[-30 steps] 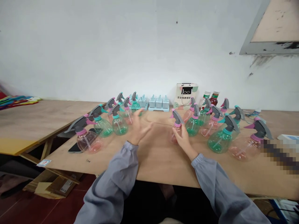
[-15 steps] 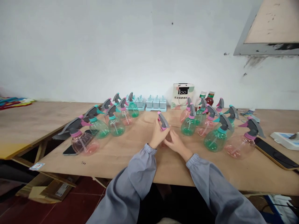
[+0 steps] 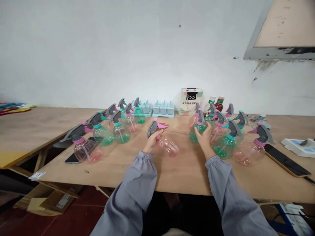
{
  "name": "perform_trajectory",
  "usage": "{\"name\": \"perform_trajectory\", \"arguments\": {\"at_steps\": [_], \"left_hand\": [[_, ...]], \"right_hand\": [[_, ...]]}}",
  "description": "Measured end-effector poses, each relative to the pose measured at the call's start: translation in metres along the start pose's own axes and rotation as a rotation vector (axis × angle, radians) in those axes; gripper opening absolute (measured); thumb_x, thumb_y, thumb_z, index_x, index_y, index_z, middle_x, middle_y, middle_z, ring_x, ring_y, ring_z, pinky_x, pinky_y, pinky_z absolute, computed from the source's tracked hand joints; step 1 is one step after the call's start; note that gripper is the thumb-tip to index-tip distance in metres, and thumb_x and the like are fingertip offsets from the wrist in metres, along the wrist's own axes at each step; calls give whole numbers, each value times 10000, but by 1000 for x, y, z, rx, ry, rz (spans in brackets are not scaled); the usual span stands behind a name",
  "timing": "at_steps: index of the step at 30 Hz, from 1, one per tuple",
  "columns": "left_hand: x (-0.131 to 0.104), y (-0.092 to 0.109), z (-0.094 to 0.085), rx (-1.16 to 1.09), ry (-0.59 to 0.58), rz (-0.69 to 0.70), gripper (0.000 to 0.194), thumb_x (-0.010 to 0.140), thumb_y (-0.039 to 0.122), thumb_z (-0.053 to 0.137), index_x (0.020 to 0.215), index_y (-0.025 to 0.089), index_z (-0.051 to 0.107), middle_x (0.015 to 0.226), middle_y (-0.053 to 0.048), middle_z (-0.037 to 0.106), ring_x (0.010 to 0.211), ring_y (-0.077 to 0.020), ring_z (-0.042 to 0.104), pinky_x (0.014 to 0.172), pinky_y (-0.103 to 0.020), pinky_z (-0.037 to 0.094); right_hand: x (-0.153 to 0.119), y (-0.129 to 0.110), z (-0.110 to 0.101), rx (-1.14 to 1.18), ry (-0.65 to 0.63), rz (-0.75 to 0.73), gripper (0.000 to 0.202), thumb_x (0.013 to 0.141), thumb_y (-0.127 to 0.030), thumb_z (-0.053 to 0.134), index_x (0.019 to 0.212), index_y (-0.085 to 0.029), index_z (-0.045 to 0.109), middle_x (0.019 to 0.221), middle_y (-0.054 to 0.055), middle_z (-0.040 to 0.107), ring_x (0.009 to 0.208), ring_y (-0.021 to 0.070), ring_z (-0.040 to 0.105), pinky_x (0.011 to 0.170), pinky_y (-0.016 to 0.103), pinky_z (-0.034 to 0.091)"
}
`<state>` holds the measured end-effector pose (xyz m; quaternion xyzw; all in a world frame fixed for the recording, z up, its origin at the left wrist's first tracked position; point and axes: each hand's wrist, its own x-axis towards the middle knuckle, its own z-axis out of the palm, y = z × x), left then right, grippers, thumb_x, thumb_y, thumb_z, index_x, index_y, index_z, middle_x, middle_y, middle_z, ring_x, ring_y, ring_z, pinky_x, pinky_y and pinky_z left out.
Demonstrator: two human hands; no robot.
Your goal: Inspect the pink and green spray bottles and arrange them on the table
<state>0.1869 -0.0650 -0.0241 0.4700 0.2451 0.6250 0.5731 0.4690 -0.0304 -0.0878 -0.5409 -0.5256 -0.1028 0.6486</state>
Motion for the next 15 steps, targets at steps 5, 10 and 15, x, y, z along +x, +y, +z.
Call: {"name": "perform_trajectory", "arguments": {"at_steps": [5,10,15], "left_hand": [[1,4,-4,-138,-53,-34,294,591,283,655,864,176,678,998,-105,770,1146,-334,687,814,-363,567],[8,-1,-13,-152,-47,-1,218,535,250,559,737,188,610,972,-115,760,1196,-335,656,910,-403,556],[10,-5,-16,-157,-23,-45,191,536,233,559,715,188,610,886,-99,744,1124,-331,685,852,-390,574]], "right_hand": [[-11,-2,9,17,-86,34,584,818,-573,650,1211,-163,515,1169,156,581,1140,300,542,1034,532,441],[-32,-35,14,80,-320,-52,435,829,-532,654,1091,-191,590,1042,88,548,1075,280,561,1022,497,465],[-44,-56,18,164,-451,-42,402,856,-477,636,1152,-207,608,1017,70,548,1049,271,573,1023,480,482]]}}
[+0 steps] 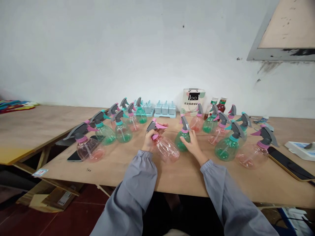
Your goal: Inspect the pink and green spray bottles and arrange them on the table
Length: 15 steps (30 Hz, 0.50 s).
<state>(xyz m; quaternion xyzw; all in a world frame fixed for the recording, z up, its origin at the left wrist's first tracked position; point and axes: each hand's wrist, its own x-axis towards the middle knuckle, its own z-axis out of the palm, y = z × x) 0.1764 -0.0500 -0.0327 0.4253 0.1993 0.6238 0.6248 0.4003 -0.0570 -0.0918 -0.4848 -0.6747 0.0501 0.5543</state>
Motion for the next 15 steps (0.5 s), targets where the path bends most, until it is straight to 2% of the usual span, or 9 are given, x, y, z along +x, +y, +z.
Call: {"name": "perform_trajectory", "arguments": {"at_steps": [3,6,8,13,15], "left_hand": [[-1,0,2,-14,23,75,158,523,213,546,675,195,588,763,-67,686,1012,-297,710,839,-386,584],[-3,2,4,-7,-9,178,119,503,221,514,618,205,541,663,-48,587,926,-266,704,847,-394,584],[-4,3,5,9,-28,171,120,497,238,505,609,206,533,657,-50,566,901,-264,695,855,-407,579],[-3,5,10,-21,7,75,256,493,232,500,726,199,599,778,-60,653,931,-254,691,869,-391,558],[-3,4,11,-29,9,65,231,486,224,496,697,198,588,753,-57,643,920,-250,690,872,-390,557]], "right_hand": [[0,-2,-1,22,-2,-11,397,853,-477,640,1147,-211,616,1027,75,558,1046,270,574,1015,469,488],[0,-1,-2,22,14,-7,384,847,-489,645,1117,-216,628,1020,75,563,1034,268,574,1000,459,495],[0,-1,-1,20,20,-1,391,843,-496,648,1116,-217,631,1016,73,565,1028,266,576,993,458,498],[-1,-3,-1,24,29,4,415,846,-512,640,1135,-214,637,1021,77,576,1030,272,583,991,469,499],[-1,-3,-1,27,27,8,414,845,-513,642,1132,-215,639,1027,79,580,1033,272,585,994,469,498]]}}
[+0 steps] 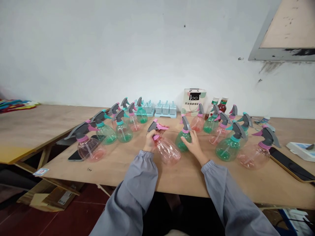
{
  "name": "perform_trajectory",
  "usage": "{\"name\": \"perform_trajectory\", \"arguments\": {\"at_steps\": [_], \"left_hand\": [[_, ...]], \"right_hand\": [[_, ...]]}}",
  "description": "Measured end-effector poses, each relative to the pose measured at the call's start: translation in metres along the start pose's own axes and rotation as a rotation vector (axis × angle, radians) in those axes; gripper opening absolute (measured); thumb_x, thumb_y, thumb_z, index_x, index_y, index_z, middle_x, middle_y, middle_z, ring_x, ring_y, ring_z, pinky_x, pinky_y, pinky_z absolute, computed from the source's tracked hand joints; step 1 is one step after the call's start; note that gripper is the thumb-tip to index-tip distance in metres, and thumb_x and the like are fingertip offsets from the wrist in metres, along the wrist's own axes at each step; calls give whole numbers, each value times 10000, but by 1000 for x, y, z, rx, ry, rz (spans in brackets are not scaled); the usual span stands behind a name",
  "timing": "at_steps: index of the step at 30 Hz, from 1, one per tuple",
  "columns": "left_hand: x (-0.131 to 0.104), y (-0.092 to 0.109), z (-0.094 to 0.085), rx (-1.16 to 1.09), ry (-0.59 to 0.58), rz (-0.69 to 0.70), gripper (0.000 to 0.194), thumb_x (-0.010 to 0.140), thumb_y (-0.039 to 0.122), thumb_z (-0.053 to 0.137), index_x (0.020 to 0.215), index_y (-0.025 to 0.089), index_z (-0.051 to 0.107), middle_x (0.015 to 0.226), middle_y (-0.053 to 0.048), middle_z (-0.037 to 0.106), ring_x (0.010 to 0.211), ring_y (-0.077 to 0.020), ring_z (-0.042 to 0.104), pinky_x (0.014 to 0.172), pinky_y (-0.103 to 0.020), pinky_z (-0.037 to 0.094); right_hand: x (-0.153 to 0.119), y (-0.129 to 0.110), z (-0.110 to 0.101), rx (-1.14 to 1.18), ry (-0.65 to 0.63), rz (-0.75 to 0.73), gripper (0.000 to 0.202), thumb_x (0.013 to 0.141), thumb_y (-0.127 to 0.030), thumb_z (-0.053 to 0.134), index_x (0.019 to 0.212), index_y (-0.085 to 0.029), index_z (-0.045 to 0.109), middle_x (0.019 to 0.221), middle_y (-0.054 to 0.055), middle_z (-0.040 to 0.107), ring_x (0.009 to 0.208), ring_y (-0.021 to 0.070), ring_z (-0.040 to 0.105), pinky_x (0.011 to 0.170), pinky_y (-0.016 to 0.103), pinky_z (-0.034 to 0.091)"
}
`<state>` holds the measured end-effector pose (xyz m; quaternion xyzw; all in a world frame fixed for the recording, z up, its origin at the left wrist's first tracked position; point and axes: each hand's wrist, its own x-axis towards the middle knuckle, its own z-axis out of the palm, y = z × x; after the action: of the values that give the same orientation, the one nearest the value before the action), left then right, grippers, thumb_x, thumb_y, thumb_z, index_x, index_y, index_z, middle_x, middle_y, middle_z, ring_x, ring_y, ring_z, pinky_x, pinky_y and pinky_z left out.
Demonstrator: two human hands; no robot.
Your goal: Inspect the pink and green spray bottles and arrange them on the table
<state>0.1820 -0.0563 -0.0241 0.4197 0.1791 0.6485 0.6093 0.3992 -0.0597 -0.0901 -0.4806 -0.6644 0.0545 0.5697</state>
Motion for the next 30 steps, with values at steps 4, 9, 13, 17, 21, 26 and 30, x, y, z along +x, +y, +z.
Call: {"name": "perform_trajectory", "arguments": {"at_steps": [4,9,13,17,21,26,30], "left_hand": [[-2,-2,1,46,-49,-51,130,478,240,494,590,202,548,617,-46,559,826,-256,681,832,-416,575],[-3,-3,0,53,-70,-108,258,508,230,516,734,187,633,725,-57,654,849,-261,701,765,-398,579],[-3,0,-2,63,-103,-128,137,522,243,534,644,190,570,646,-53,618,784,-254,696,720,-392,580],[-5,3,1,25,-128,-127,164,506,231,538,652,182,595,609,-47,593,801,-258,699,808,-426,581],[-6,4,6,33,-94,-154,247,502,206,536,732,193,625,711,-52,660,887,-266,702,867,-436,572],[-1,-1,0,5,-80,-141,119,481,217,508,595,207,539,586,-38,542,865,-271,695,883,-440,569],[-1,-1,-1,23,-82,-188,214,505,186,520,698,188,610,672,-52,628,894,-272,700,790,-388,575]], "right_hand": [[0,0,0,5,3,1,410,844,-519,640,1113,-210,637,1034,85,584,1044,274,588,994,472,501],[-1,2,0,-1,2,1,415,855,-522,628,1136,-216,633,1048,83,585,1059,267,587,993,455,501],[0,5,0,-4,4,-5,433,835,-541,638,1130,-224,631,1018,73,581,1031,269,588,975,455,503],[1,6,0,4,8,-14,425,836,-537,632,1116,-216,633,1025,85,596,1032,276,588,976,459,500],[1,5,0,-2,1,-9,424,831,-532,638,1114,-217,635,1030,89,603,1040,282,588,979,470,498],[0,4,-1,2,-4,-9,424,839,-523,639,1124,-210,632,1021,82,600,1036,276,588,984,472,499],[0,4,-1,8,-8,-18,424,844,-518,636,1132,-206,624,1043,86,601,1046,276,584,990,467,487]]}}
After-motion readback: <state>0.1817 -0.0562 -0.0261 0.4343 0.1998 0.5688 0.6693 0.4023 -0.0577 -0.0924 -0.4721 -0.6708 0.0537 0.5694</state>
